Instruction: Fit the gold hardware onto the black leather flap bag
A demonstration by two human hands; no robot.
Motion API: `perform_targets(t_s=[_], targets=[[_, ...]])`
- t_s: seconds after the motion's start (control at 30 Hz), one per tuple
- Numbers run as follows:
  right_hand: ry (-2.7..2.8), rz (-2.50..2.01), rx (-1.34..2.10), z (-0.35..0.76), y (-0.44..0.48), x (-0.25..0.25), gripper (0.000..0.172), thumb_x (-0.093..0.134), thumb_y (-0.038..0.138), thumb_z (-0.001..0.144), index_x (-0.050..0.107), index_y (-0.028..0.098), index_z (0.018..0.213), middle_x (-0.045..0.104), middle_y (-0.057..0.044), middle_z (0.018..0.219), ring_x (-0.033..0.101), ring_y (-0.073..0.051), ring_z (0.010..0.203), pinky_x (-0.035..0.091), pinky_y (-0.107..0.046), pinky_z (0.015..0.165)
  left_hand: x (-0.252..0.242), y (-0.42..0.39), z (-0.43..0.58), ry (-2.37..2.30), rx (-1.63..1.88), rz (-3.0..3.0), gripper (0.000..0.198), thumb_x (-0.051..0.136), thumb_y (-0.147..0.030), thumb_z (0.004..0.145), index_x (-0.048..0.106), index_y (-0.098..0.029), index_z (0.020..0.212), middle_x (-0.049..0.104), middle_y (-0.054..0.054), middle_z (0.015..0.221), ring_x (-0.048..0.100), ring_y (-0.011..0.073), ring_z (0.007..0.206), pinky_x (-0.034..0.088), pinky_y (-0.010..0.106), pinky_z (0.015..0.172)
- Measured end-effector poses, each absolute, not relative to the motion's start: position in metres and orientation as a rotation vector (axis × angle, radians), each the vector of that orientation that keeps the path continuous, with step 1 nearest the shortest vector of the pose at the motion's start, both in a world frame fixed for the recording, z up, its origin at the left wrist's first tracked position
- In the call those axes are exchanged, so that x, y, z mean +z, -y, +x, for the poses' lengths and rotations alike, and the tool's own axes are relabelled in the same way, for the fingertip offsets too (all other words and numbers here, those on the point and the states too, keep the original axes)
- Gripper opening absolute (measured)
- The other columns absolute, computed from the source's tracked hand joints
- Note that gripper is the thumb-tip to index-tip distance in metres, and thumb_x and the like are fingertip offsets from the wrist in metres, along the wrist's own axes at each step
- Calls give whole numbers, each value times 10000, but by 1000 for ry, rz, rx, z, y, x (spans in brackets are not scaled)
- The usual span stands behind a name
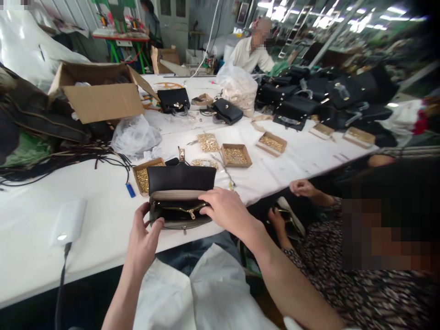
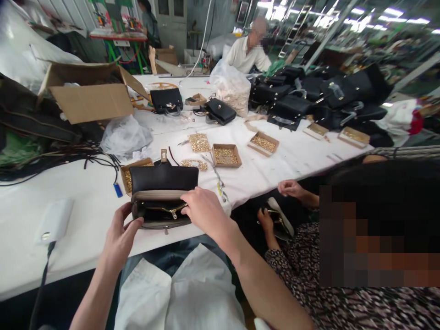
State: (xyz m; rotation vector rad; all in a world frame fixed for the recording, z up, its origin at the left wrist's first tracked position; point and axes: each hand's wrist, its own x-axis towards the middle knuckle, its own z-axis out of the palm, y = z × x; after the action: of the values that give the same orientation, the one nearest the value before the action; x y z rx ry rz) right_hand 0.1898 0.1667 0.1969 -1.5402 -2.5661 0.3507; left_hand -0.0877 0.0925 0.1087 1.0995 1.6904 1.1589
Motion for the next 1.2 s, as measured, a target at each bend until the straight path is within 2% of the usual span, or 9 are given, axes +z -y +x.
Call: perform_targets(t_s=[0.13,0.27,0.47,0.6,0.73,0.8,0.9,1.03,1.2], targets=[[2724,-1711,262,178,-180,192,70,822,237,963,860,202,1009,819,-123,959,781,-311,920,487,-364,729,111,-96,-92,-1751,1121,1124,588,687,-452,998,569,-243,1535,644,143,1585,593,364,1486,464,578,1266],[2772,-1594,303,185,-182,189,132,747,168,980,851,225,922,826,-92,949,764,-295,999,460,-364,751,109,-101,-102,-1770,1116,1087,553,656,-458,987,618,-227,1488,694,141,1525,620,351,1455,494,513,1219],[2655,-1539,372,214,-174,192,142,758,228,1023,878,259,952,844,-47,987,739,-246,1000,472,-348,819,130,-107,-100,-1744,996,1189,459,590,-426,968,736,-180,1327,807,105,1252,711,331,1226,546,416,1056],[2649,-1686,333,219,-170,199,89,810,293,1008,884,266,966,826,-53,942,728,-252,910,474,-359,778,136,-107,-84,-1696,946,1219,445,546,-424,1005,733,-196,1339,808,89,1246,715,307,1142,544,386,974],[2672,-1417,206,178,-162,209,156,797,346,1041,825,210,968,820,-82,1007,714,-294,1040,510,-392,846,130,-106,-72,-1740,943,1266,475,501,-476,1072,707,-212,1408,808,83,1195,714,315,1144,524,434,1049],[2686,-1321,218,146,-160,207,121,767,296,1055,808,185,1030,821,-101,1063,737,-298,1031,528,-408,878,128,-107,-71,-1720,949,1298,501,500,-509,1086,699,-205,1431,808,91,1204,713,329,1190,520,458,1098],[2743,-1307,320,106,-163,193,128,668,138,1050,796,141,1063,825,-132,1051,786,-302,944,546,-406,817,126,-106,-73,-1680,960,1340,538,510,-542,1090,687,-196,1463,794,116,1331,708,344,1276,521,477,1150],[2741,-1330,375,85,-172,168,209,590,101,1058,798,119,1073,828,-159,1031,804,-315,934,548,-382,754,125,-102,-75,-1678,987,1337,580,524,-566,1102,655,-193,1527,733,143,1496,649,355,1434,487,482,1221],[2795,-1312,305,86,-171,157,253,561,92,1056,813,95,1028,812,-201,1078,773,-334,1072,561,-418,937,127,-100,-73,-1694,938,1288,632,540,-621,1101,642,-178,1542,767,152,1428,685,361,1378,489,502,1216]])
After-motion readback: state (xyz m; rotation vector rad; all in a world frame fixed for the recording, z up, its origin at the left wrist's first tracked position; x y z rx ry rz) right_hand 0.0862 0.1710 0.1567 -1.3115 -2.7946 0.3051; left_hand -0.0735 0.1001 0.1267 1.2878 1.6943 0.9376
